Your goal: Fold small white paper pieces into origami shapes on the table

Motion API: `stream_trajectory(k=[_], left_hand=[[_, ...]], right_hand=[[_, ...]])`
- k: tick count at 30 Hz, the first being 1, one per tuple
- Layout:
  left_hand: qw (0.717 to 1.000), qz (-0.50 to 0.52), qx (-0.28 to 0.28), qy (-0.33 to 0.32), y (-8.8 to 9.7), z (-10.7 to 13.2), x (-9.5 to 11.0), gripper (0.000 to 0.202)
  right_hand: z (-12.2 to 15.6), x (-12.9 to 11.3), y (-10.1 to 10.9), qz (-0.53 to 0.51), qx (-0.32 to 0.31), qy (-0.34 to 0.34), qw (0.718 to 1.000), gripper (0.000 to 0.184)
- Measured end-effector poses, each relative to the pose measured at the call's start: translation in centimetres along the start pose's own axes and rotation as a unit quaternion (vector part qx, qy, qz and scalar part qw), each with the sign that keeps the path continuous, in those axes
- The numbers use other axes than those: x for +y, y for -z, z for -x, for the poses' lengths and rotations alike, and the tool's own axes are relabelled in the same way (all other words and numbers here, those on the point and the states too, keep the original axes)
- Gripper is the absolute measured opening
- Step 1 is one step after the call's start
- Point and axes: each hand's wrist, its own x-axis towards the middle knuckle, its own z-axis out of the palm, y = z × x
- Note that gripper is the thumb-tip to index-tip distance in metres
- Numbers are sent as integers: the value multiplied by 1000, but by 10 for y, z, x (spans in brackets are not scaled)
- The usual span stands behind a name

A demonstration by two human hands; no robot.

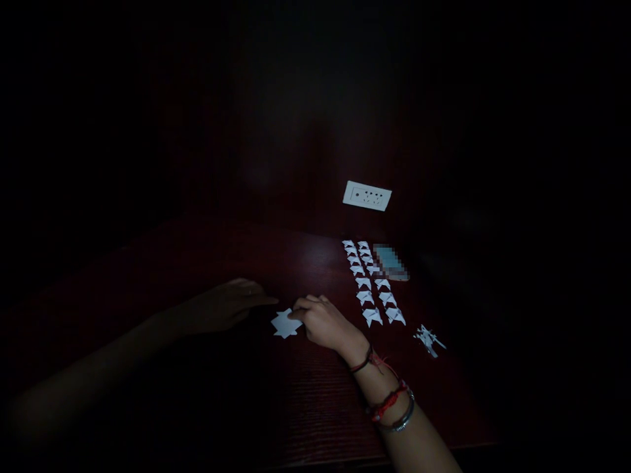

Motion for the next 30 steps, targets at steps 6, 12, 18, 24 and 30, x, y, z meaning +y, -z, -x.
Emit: stream_trajectory(k=[6, 12, 18, 24, 30], left_hand=[[1000, 3, 7, -17, -10, -5, 4, 41], [1000, -5, -7, -23, -4, -7, 3, 39], [999, -2, -3, -32, 3, -4, 3, 37], [1000, -22, -10, -7, 1, 1, -5, 37], [999, 29, 9, 27, -4, 4, 0, 34]], right_hand=[[-1, 2, -2, -14, 4, 5, 1000, 39], [-1, 2, -3, -17, 10, 7, 1000, 37], [0, 3, -2, -20, 13, 7, 1000, 36], [-1, 3, -2, -27, 7, 17, 999, 35], [1, 1, -2, -52, 25, 18, 998, 33]])
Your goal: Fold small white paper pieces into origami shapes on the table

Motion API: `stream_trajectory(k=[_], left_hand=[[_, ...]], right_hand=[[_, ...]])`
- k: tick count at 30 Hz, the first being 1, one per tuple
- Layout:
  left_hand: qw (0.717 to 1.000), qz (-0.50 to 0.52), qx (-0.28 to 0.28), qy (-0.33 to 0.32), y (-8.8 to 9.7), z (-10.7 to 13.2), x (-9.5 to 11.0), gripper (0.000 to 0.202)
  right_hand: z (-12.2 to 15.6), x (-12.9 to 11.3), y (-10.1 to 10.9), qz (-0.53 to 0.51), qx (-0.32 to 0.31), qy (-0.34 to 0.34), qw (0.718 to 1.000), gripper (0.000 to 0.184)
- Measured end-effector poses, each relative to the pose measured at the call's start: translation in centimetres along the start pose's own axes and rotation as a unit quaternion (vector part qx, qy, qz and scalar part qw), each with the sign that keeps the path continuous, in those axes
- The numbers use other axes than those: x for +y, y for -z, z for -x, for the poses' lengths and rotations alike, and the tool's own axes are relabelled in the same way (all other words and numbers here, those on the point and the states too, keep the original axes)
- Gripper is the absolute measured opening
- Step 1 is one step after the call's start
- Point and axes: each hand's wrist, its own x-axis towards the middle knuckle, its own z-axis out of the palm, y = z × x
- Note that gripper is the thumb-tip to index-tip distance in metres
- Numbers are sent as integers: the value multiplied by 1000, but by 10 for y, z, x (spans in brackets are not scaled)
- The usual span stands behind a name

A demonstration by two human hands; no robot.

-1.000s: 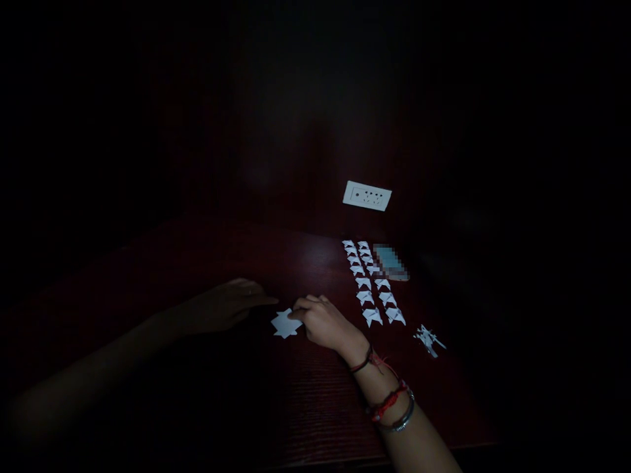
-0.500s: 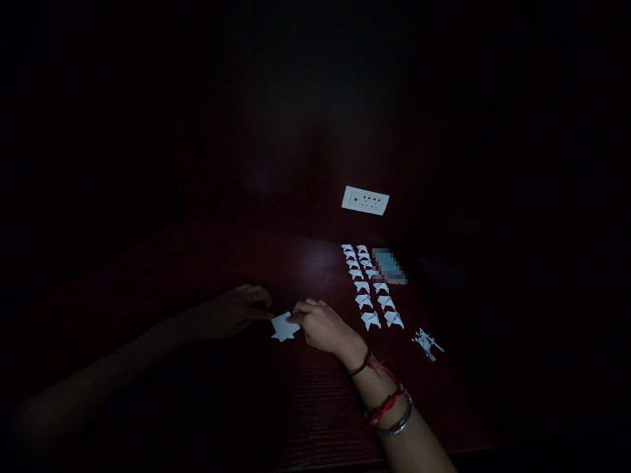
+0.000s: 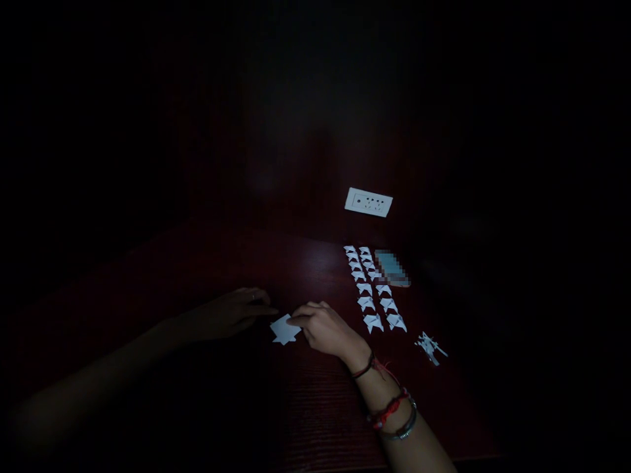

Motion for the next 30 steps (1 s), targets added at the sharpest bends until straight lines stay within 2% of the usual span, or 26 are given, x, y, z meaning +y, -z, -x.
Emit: stream_trajectory(k=[3, 7, 11, 15, 21, 25, 30], left_hand=[[999, 50, 1, 18, -3, -3, 4, 20], [995, 97, 13, 37, -11, -8, 6, 12], [988, 144, 24, 52, -14, -10, 7, 9], [982, 177, 7, 66, -10, -7, 9, 11], [977, 195, -3, 89, -10, -8, 9, 12], [977, 194, -2, 89, -12, -8, 7, 11], [983, 162, 19, 86, -4, -6, 10, 8]], right_hand=[[1, -3, 2, -20, 10, 4, 1000, 30], [0, -6, 3, -44, 5, 18, 999, 29], [-1, -7, 1, -46, 1, 33, 998, 24], [0, -6, 0, -43, 4, 39, 998, 22], [-1, -6, 1, -50, -4, 67, 996, 20], [-1, -7, 2, -40, -15, 63, 997, 22], [0, -10, 4, -25, -21, 57, 998, 25]])
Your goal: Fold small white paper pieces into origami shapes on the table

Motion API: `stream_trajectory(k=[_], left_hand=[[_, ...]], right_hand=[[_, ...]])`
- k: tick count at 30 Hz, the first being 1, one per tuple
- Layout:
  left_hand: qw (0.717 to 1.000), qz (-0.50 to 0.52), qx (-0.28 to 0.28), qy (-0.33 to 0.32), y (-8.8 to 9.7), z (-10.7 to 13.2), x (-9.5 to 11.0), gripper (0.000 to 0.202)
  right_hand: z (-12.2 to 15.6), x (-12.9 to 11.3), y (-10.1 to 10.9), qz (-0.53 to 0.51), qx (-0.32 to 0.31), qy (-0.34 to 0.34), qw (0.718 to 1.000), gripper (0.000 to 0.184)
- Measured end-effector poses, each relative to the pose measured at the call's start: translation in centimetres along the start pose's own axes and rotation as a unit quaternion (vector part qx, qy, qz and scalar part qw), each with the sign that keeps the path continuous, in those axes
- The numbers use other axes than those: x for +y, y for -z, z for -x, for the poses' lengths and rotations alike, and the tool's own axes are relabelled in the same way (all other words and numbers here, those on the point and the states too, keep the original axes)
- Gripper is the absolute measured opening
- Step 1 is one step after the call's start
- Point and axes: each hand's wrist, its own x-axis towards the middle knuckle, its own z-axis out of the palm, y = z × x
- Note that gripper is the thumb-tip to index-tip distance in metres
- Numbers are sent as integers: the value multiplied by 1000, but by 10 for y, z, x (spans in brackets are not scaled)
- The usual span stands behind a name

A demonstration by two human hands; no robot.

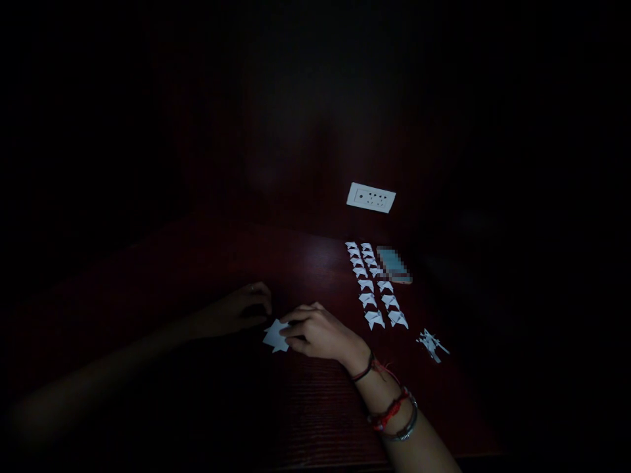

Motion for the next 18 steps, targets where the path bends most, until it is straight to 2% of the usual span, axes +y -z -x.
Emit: stream_trajectory(k=[2, 5, 9, 14, 18], left_hand=[[1000, -15, 7, -15, 4, 2, 6, 13], [996, -48, -41, -68, 5, 6, 14, 18], [985, -96, -64, -125, 1, 9, 12, 23], [985, -111, -48, -122, 1, 9, 6, 29], [983, -116, -61, -126, 3, 9, 5, 36]], right_hand=[[0, -1, 1, 1, -3, 3, 1000, 25], [-1, -1, 2, -1, -6, 4, 1000, 29], [1, 2, 2, 6, -1, -13, 1000, 37], [1, 2, -1, 26, 14, -30, 999, 33], [1, -1, 0, 35, 14, -31, 999, 28]])
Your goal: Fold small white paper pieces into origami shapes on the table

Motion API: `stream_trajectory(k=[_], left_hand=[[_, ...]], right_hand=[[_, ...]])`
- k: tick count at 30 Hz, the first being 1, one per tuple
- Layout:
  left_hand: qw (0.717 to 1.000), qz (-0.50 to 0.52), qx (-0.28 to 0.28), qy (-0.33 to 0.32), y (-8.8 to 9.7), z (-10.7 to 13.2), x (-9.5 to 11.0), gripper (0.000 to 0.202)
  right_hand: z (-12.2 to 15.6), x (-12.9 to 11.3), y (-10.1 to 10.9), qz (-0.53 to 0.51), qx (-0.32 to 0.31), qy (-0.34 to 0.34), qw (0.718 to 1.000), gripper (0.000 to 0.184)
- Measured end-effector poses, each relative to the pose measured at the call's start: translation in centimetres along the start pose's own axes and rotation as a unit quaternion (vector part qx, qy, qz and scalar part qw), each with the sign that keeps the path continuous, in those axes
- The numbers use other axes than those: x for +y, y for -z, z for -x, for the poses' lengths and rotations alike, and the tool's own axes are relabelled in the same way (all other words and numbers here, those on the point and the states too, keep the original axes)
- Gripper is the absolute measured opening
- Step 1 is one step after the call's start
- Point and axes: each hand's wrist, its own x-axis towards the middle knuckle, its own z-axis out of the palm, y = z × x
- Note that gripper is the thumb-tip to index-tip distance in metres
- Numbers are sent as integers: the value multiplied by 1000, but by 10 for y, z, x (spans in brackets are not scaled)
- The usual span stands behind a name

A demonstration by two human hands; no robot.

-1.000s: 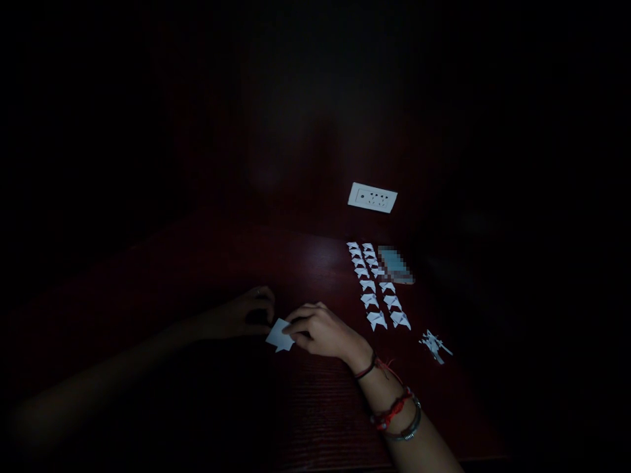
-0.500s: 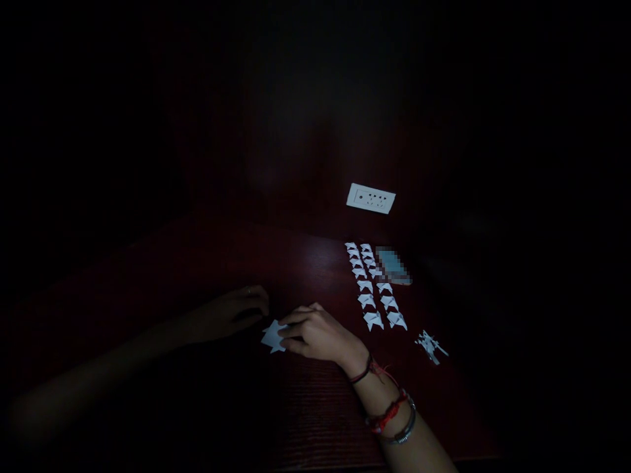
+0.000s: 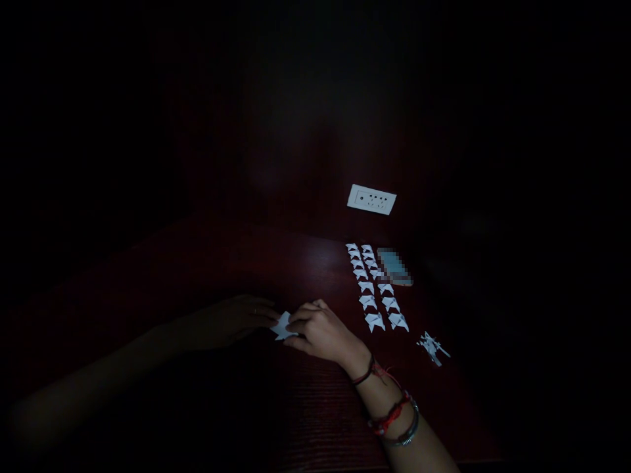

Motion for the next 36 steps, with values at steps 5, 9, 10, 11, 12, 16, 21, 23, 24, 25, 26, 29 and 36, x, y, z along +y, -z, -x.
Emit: stream_trajectory(k=[5, 9, 10, 11, 12, 16, 21, 23, 24, 25, 26, 29, 36], left_hand=[[1000, 1, -9, -3, 0, 3, -4, 48], [1000, -6, -4, -2, -1, 4, -5, 48], [1000, -11, -2, -4, -1, 4, -5, 48], [1000, -17, -1, -6, -2, 3, -5, 47], [1000, -23, -4, -8, -2, 3, -4, 47], [999, -34, -15, -5, -1, 4, -3, 47], [1000, -24, -4, 0, -1, 4, -3, 48], [1000, -24, -7, 1, -2, 4, -4, 48], [1000, -22, -7, 2, -3, 4, -5, 48], [1000, -20, -5, 2, -3, 4, -6, 49], [1000, -17, -1, 2, -4, 5, -6, 49], [1000, -11, 16, 0, -6, 5, -8, 50], [1000, -26, 1, 13, -6, 4, -4, 51]], right_hand=[[0, -3, 2, 3, -4, -9, 1000, 27], [-1, -4, 1, 0, -5, -11, 1000, 27], [-1, -4, 0, -1, -5, -11, 1000, 27], [-2, -5, 0, 0, -5, -11, 1000, 27], [-2, -5, 0, 2, -5, -12, 1000, 27], [-2, -7, 2, 12, -8, -15, 1000, 28], [-2, -7, 1, 15, -4, -14, 1000, 27], [-2, -6, 0, 13, 0, -14, 1000, 26], [-2, -6, 0, 11, 2, -13, 1000, 26], [-2, -6, 0, 10, 2, -13, 1000, 25], [-2, -6, 0, 9, 2, -13, 1000, 25], [-2, -7, 1, 12, 1, -13, 1000, 24], [-3, -7, 2, 5, -1, 5, 1000, 22]])
